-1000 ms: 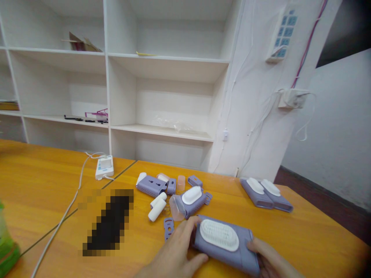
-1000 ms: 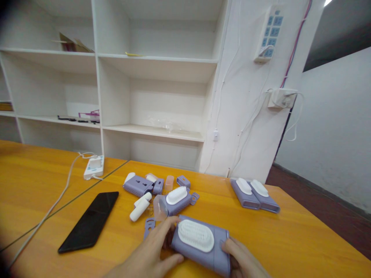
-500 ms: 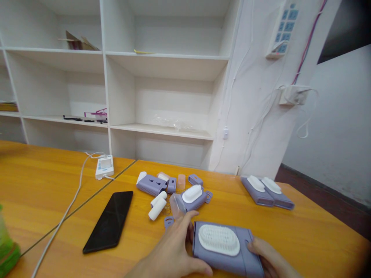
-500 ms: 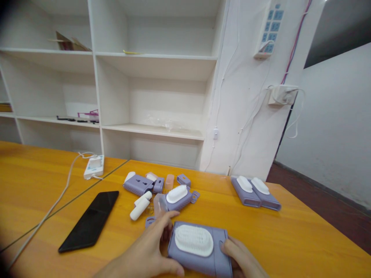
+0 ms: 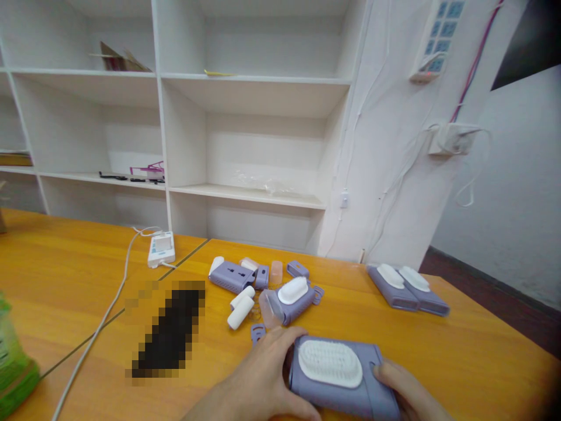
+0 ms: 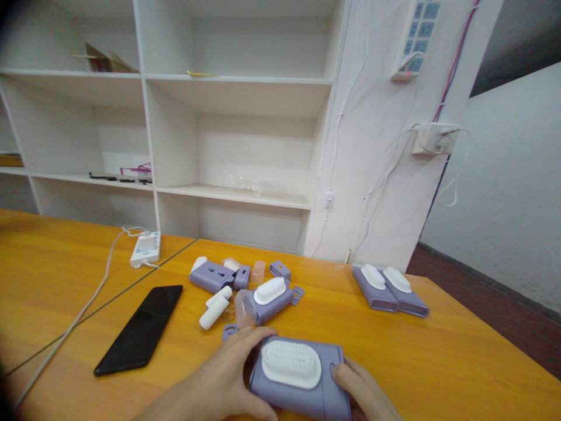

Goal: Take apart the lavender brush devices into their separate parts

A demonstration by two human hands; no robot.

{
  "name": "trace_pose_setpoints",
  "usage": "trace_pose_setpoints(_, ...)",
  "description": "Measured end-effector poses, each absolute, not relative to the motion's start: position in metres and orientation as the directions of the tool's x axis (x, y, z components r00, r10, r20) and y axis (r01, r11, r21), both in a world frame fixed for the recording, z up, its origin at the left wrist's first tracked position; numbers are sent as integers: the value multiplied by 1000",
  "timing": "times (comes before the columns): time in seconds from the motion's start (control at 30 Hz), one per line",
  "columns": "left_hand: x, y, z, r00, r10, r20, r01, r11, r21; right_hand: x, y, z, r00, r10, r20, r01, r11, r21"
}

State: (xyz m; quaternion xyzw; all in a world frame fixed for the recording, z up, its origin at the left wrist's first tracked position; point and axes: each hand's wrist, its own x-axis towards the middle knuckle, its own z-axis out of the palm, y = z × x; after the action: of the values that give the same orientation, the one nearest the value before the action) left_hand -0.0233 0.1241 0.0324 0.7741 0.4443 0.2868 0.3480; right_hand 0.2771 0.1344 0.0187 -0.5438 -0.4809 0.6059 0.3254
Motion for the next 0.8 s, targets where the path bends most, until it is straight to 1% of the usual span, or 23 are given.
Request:
trace_pose_setpoints(0.1, -21, 125, 29, 424, 896, 132, 486, -348, 801, 274, 132, 21, -180, 919, -350, 106, -335, -936)
trace_pose_setpoints(0.2, -19, 126, 29, 436, 885, 162, 478, -380, 792, 272, 131, 22, -161, 922, -353, 96, -341, -935)
trace_pose_setpoints(0.33, -17, 128, 32, 464, 859, 215, 543, -468, 697, 273, 132, 19, -130, 927, -352, 94, -342, -935)
trace_pose_setpoints(0.43, -16, 129, 34, 454, 865, 214, 600, -475, 644, 276, 134, 14, -107, 933, -344, 95, -335, -937)
trace_pose_setpoints(0.67, -14, 127, 38, 437, 864, 249, 628, -491, 604, 275, 142, 0, -100, 923, -371, 102, -362, -927)
trace_pose_setpoints(0.8, -13, 125, 42, 400, 881, 254, 642, -467, 609, 275, 143, -3, -111, 909, -402, 80, -395, -915)
